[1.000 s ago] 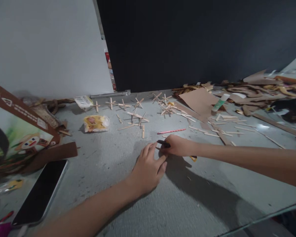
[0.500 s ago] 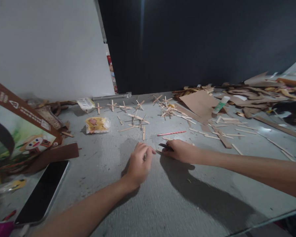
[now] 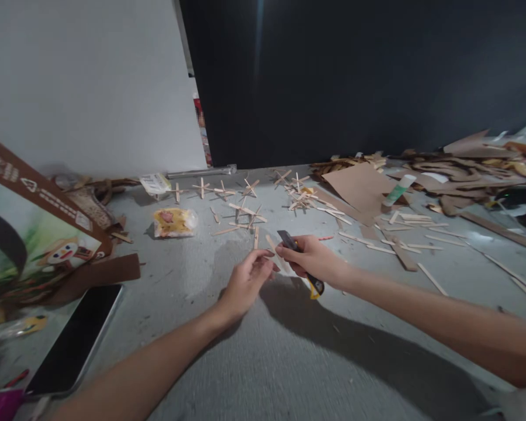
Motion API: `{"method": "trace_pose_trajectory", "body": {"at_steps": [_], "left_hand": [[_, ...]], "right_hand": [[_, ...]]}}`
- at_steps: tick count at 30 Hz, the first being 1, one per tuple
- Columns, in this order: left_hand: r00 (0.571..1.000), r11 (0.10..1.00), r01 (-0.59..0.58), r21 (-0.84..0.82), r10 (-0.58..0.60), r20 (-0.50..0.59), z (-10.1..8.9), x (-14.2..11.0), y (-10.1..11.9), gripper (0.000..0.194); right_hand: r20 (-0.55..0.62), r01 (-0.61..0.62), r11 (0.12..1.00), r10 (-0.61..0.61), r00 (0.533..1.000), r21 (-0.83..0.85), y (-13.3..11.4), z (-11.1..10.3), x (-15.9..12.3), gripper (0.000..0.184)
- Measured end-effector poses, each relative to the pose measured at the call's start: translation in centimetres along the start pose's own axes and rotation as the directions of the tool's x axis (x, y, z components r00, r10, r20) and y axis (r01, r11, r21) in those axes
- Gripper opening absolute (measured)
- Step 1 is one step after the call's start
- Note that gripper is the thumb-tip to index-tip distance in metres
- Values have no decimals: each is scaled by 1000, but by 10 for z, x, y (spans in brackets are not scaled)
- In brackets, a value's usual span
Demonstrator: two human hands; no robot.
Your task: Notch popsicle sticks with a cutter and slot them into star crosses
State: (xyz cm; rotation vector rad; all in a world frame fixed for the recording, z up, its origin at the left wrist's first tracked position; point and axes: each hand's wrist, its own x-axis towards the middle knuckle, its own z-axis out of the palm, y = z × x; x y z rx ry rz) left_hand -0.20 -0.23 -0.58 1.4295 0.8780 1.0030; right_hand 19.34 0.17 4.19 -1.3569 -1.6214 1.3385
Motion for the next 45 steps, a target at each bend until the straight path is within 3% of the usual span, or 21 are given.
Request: {"method": "trace_pose_trajectory", "body": {"at_steps": [2, 6, 10, 13, 16, 18, 20, 24, 26, 30, 36, 42, 45], "left_hand": [[999, 1000, 18, -24, -17, 42, 3, -3, 2, 41], [999, 997, 30, -68, -28, 25, 4, -3, 1, 41], [999, 995, 39, -97, -39, 6, 3, -1, -2, 43], [999, 994, 38, -103, -40, -21, 4, 0, -3, 44], [997, 994, 11, -112, -20, -75, 3, -1, -1, 43], [994, 994, -2, -110, -10, -108, 3, -1, 0, 42], [992, 995, -5, -98, -7, -129, 2, -1, 1, 43], [987, 996, -3, -93, -12, -161, 2, 0, 1, 44], [986, 995, -8, -99, -9, -168, 2, 0, 0, 43], [988, 996, -18, -88, 4, -155, 1, 0, -1, 35], [990, 999, -20, -38, 15, -140, 0, 0, -3, 30], [989, 1000, -24, -15, 22, -144, 1, 0, -4, 29], [989, 1000, -14, -2, 14, -149, 2, 0, -4, 31]], "right_hand": [[-52, 20, 995, -15, 999, 94, 2, 8, 4, 46], [-77, 15, 988, -3, 997, 154, 8, 18, 8, 46], [-21, 6, 988, -3, 1000, 156, 13, 23, 5, 46], [22, -22, 993, 20, 1000, 112, 15, 21, 1, 44], [-53, -24, 995, 19, 998, -93, 18, 15, -2, 34], [-91, 10, 942, -43, 995, -335, 22, 11, -6, 23], [-65, 69, 833, -125, 990, -549, 27, 10, -10, 19], [67, 235, 633, -278, 958, -738, 31, 3, -18, 28], [23, 220, 567, -333, 943, -794, 33, -6, -20, 24], [-104, 76, 455, -359, 928, -887, 46, -27, -17, 16], [-123, 26, 436, -310, 943, -899, 74, -32, -4, 20], [-222, -63, 413, -348, 911, -909, 85, -32, 1, 23], [-222, -90, 395, -301, 927, -914, 90, -38, 5, 19]]}}
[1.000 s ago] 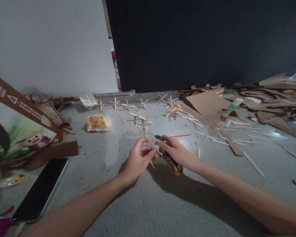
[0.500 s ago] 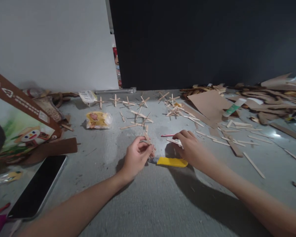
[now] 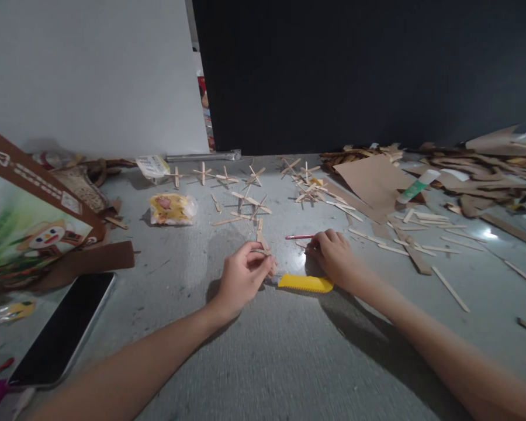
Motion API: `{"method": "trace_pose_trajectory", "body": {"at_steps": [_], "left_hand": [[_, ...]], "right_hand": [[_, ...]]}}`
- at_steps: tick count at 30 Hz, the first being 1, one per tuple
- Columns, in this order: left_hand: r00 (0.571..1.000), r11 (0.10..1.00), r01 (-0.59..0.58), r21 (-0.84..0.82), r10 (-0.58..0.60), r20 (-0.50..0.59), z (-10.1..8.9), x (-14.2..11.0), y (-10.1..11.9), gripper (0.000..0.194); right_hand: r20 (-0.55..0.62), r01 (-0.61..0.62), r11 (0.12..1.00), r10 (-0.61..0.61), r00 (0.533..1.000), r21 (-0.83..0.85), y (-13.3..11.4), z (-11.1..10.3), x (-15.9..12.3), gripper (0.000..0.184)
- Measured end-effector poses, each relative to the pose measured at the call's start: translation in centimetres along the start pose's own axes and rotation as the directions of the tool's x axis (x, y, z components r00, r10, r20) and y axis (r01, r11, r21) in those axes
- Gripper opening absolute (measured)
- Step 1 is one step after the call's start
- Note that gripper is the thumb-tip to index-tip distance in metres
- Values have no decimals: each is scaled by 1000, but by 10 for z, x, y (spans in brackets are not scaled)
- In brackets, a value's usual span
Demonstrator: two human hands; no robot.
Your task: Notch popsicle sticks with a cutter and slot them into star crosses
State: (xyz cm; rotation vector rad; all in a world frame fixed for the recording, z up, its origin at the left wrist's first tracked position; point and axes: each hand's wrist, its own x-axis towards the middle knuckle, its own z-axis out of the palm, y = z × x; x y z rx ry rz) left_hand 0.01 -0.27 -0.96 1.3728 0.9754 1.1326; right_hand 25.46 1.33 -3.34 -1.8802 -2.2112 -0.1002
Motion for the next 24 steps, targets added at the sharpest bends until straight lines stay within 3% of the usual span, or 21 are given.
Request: {"method": "trace_pose_trajectory", "body": {"at_steps": [5, 10, 15, 18, 24], "left_hand": [[1000, 1000, 20, 11, -20, -4, 0, -1, 1, 31], [1000, 995, -4, 95, 5, -9, -1, -2, -1, 27], [1000, 981, -24, 190, 25, 0, 0, -5, 0, 20], [999, 976, -38, 215, 37, 8, 1, -6, 1, 17], [998, 971, -66, 228, 62, 23, 2, -6, -1, 13]], "right_hand": [[51, 13, 999, -15, 999, 33, -3, -9, 0, 21], [137, -105, 927, 59, 989, 360, -36, -43, -12, 23], [4, 72, 817, -91, 996, 573, -71, -58, -28, 26], [-76, 125, 823, -99, 992, 555, -80, -54, -34, 27], [-127, 140, 835, -85, 988, 532, -84, -49, -37, 29]]}}
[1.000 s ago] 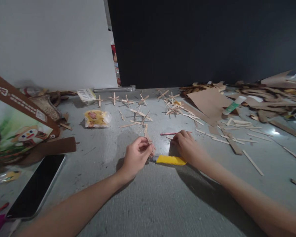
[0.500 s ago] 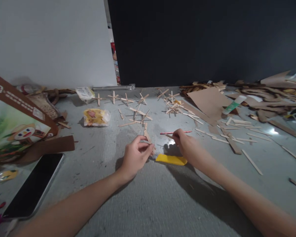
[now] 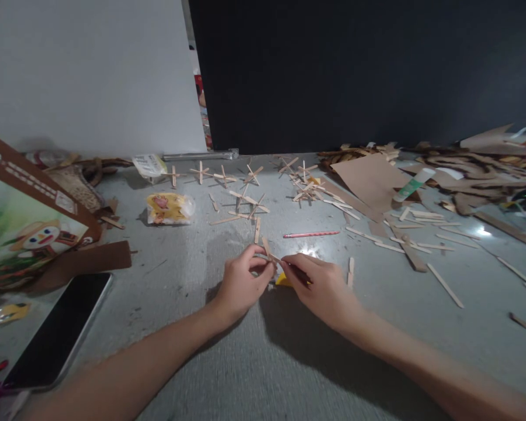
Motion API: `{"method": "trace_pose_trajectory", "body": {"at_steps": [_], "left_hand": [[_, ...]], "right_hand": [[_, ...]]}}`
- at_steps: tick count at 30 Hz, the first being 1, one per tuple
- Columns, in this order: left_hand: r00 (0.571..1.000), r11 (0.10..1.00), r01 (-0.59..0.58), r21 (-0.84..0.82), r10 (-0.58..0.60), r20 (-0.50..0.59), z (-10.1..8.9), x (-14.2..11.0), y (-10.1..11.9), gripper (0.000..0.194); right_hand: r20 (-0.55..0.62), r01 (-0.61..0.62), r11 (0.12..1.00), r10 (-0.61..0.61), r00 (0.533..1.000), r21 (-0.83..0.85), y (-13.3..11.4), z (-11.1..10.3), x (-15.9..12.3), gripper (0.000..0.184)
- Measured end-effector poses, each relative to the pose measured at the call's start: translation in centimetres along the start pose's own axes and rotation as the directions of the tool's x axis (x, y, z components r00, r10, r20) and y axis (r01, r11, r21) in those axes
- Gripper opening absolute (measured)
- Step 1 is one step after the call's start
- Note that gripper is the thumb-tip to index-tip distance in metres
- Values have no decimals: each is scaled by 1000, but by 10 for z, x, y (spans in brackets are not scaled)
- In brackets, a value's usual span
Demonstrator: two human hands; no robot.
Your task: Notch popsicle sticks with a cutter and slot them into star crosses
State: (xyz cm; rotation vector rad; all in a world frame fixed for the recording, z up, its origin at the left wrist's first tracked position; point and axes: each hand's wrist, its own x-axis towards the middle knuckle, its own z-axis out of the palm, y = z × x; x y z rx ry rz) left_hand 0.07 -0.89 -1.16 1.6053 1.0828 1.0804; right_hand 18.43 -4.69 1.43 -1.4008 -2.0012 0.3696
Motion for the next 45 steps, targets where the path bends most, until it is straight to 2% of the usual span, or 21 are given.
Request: {"method": "trace_pose_trajectory", "body": {"at_steps": [10, 15, 19, 23, 27, 30, 33, 36, 39, 41, 43, 45], "left_hand": [[998, 995, -56, 77, 57, -4, 1, -2, 4, 7], [995, 981, -102, 164, 102, 8, 1, -5, 1, 5], [995, 965, -92, 246, 82, 50, 0, -8, 0, 5], [995, 965, -94, 246, 83, 53, 1, -8, -1, 6], [998, 990, -57, 131, 54, 23, 2, -5, -1, 5], [1000, 998, -25, -54, 25, 4, 3, -2, 1, 10], [998, 966, 36, -257, -22, 57, 1, 3, 3, 23], [987, 907, 118, -403, -60, 152, -1, 7, 4, 32], [961, 808, 223, -545, -87, 263, -2, 10, 4, 40], [928, 709, 327, -624, -117, 354, -2, 11, 6, 45], [879, 617, 433, -656, -128, 460, -3, 10, 8, 47], [829, 565, 509, -649, -116, 548, -4, 9, 9, 43]], "right_hand": [[20, 98, 989, -97, 995, -107, -3, 3, -4, 33], [42, 78, 992, -74, 996, -99, -7, 2, -4, 30], [68, 43, 996, -38, 997, -82, -8, -2, -3, 27], [49, 63, 994, -58, 997, -88, -10, -4, -2, 27], [15, 106, 989, -105, 994, -100, -13, -2, -3, 29], [-100, 144, 988, -149, 984, -58, -10, -1, -3, 26], [-207, 140, 985, -157, 966, -97, 2, -2, 1, 23], [-154, 64, 970, -102, 983, -234, 21, -6, 8, 26], [-95, 47, 949, -80, 992, -310, 34, -8, 14, 24], [-110, 28, 975, -53, 993, -220, 35, -7, 16, 29], [-95, 0, 1000, 0, 995, -5, 30, -6, 16, 36], [-32, -38, 973, 47, 998, 226, 22, -7, 16, 29]]}}
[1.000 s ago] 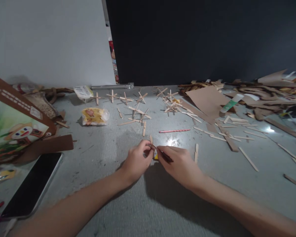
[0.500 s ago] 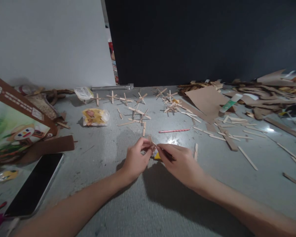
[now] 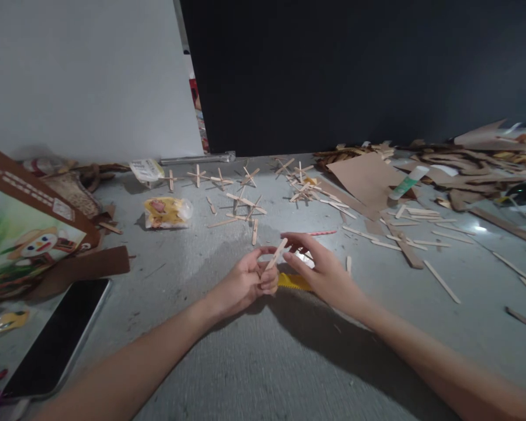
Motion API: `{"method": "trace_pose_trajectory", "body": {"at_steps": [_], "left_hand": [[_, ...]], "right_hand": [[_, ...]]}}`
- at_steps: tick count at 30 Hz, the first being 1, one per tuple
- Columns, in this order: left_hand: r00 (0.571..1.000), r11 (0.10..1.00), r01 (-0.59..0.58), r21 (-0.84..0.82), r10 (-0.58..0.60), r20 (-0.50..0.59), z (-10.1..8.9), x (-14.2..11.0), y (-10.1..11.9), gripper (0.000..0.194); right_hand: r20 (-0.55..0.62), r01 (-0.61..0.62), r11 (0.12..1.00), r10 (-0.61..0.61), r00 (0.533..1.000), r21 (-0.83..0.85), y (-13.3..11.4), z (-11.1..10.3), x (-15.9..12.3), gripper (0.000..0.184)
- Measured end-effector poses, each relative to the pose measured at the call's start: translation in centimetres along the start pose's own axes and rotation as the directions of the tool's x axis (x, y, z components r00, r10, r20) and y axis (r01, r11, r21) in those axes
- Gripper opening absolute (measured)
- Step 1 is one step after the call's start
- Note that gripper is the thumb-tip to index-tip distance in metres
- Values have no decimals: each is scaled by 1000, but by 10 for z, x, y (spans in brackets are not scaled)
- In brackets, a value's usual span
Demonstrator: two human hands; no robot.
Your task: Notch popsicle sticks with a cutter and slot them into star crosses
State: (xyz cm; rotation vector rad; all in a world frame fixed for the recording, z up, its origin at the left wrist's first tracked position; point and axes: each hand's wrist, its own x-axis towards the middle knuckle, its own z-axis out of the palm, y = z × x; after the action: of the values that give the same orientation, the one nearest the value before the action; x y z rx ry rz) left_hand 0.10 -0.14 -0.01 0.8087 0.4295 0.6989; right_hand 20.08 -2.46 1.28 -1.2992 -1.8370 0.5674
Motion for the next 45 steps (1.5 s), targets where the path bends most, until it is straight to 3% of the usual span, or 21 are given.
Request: {"method": "trace_pose_trajectory", "body": {"at_steps": [3, 8, 10, 14, 18, 20, 22, 25, 27, 31, 34, 36, 40, 45], "left_hand": [[996, 998, 58, -8, -58, 64, 2, -2, 0, 37], [995, 998, 57, 33, -60, 77, 5, -3, 0, 31], [998, 997, 53, 56, -55, 41, 5, -3, 0, 27], [999, 973, -9, 230, 18, -38, 4, -3, -2, 39], [985, 917, -87, 389, 138, -107, 5, -2, -1, 43], [964, 905, -132, 404, 212, -160, 6, -2, 0, 44], [936, 889, -166, 427, 278, -214, 6, -2, 1, 43], [901, 868, -166, 469, 327, -286, 3, -1, 1, 42], [881, 858, -159, 488, 346, -322, 0, 0, 1, 43], [836, 842, -184, 508, 406, -369, -7, 2, 3, 42], [810, 833, -191, 520, 433, -396, -11, 3, 4, 40], [804, 833, -183, 523, 433, -408, -12, 3, 4, 39], [801, 826, -165, 539, 431, -415, -10, 3, 0, 36], [800, 808, -147, 571, 437, -412, -6, 1, -3, 35]], "right_hand": [[46, -69, 974, 61, 997, 216, -11, 0, 1, 23], [86, -168, 923, 147, 985, 347, -14, -2, 2, 35], [102, -190, 920, 165, 981, 342, -13, -3, 2, 36], [104, -203, 932, 180, 978, 300, -11, -3, 2, 35], [67, -174, 972, 166, 984, 156, -11, -5, 1, 29], [85, -122, 992, 120, 989, 21, -11, -8, -2, 25], [206, 16, 990, 13, 979, -140, -11, -11, -6, 19], [418, 279, 912, -137, 898, -300, -8, -11, -12, 12], [452, 361, 854, -172, 875, -374, -2, -9, -15, 9], [384, 351, 788, -159, 909, -506, 17, -14, -20, 7], [253, 155, 828, -16, 967, -539, 24, -24, -21, 20], [183, 67, 871, 27, 983, -487, 17, -28, -22, 30], [77, 58, 968, -40, 996, -245, -11, -18, -23, 35], [107, 112, 984, -97, 990, -140, -18, 5, -30, 37]]}}
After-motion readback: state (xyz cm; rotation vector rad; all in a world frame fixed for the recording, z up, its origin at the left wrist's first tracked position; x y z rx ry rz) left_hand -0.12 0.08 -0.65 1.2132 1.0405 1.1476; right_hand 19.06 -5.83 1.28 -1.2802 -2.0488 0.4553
